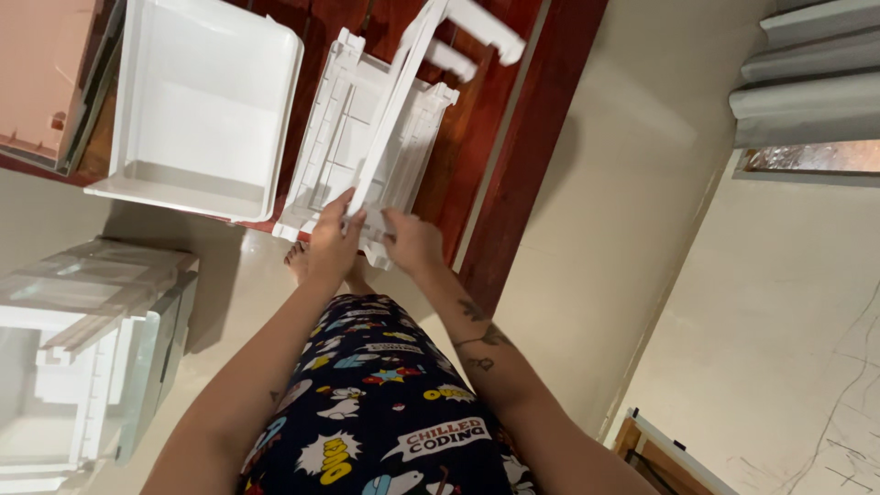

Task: The person disassembles stacked plastic storage containers by removing lids and separating the main bodies from their frames. They place the separated parts on a wooden bench and continue with the next container in the stack.

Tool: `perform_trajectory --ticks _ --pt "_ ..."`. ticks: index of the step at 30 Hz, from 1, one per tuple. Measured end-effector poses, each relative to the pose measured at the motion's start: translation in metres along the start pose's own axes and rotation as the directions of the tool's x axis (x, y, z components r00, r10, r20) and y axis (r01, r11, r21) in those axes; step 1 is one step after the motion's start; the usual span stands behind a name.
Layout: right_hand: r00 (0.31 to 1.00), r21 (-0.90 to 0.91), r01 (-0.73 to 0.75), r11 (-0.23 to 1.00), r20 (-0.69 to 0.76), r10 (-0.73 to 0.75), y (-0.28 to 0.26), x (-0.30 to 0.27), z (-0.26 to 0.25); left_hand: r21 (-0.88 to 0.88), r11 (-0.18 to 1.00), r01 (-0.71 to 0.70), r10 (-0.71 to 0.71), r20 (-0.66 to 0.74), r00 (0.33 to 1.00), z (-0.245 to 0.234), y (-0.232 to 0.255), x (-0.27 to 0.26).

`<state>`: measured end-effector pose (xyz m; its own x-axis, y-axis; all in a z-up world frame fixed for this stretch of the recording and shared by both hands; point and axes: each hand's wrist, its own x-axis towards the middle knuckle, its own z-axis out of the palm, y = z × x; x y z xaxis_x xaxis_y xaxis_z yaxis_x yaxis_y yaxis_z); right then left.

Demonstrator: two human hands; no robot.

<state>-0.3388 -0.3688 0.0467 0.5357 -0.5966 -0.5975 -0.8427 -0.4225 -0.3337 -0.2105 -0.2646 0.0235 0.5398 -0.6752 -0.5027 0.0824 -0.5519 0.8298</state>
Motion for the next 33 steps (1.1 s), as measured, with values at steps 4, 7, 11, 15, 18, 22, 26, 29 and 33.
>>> perform_trajectory --ticks 4,7,11,15,18,22,26,29,33 --pt "0.999 -0.001 0.034 0.999 -0.040 -0.034 -0.016 -0.012 0.017 0.043 0.994 0.101 -0.099 -0.041 0.994 -0.004 -0.038 -0.014" --pt "1.000 0.037 -0.009 0.999 -0.016 0.009 -0.018 -0.015 0.023 0.170 0.967 0.188 -0.157 -0.178 0.971 0.009 -0.088 -0.036" --pt "0.999 0.045 -0.046 0.998 0.013 0.046 -0.018 -0.030 0.028 0.496 0.845 0.199 -0.184 -0.079 0.980 0.020 -0.145 -0.044" --pt "0.983 0.096 0.120 0.988 -0.152 -0.105 -0.027 -0.059 0.033 -0.581 -0.003 0.814 -0.664 0.609 0.433 0.037 -0.152 -0.046" --pt "0.943 0.016 0.239 0.971 -0.240 -0.229 -0.032 -0.075 0.032 -0.723 -0.115 0.681 -0.512 0.631 0.583 0.048 -0.146 -0.043" --pt "0.953 0.009 0.228 0.974 -0.205 -0.221 -0.035 -0.092 0.034 -0.846 -0.184 0.500 -0.323 0.533 0.782 0.061 -0.152 -0.044" --pt "0.943 -0.023 0.257 0.966 -0.215 -0.256 -0.030 -0.091 0.040 -0.863 -0.127 0.490 -0.378 0.498 0.780 0.064 -0.156 -0.045" --pt "0.959 -0.009 0.234 0.972 -0.161 -0.232 -0.025 -0.081 0.048 -0.887 -0.140 0.439 -0.460 0.451 0.765 0.062 -0.150 -0.044" --pt "0.981 -0.041 0.174 0.984 -0.074 -0.177 -0.021 -0.062 0.059 -0.823 -0.278 0.495 -0.550 0.559 0.621 0.060 -0.150 -0.037"
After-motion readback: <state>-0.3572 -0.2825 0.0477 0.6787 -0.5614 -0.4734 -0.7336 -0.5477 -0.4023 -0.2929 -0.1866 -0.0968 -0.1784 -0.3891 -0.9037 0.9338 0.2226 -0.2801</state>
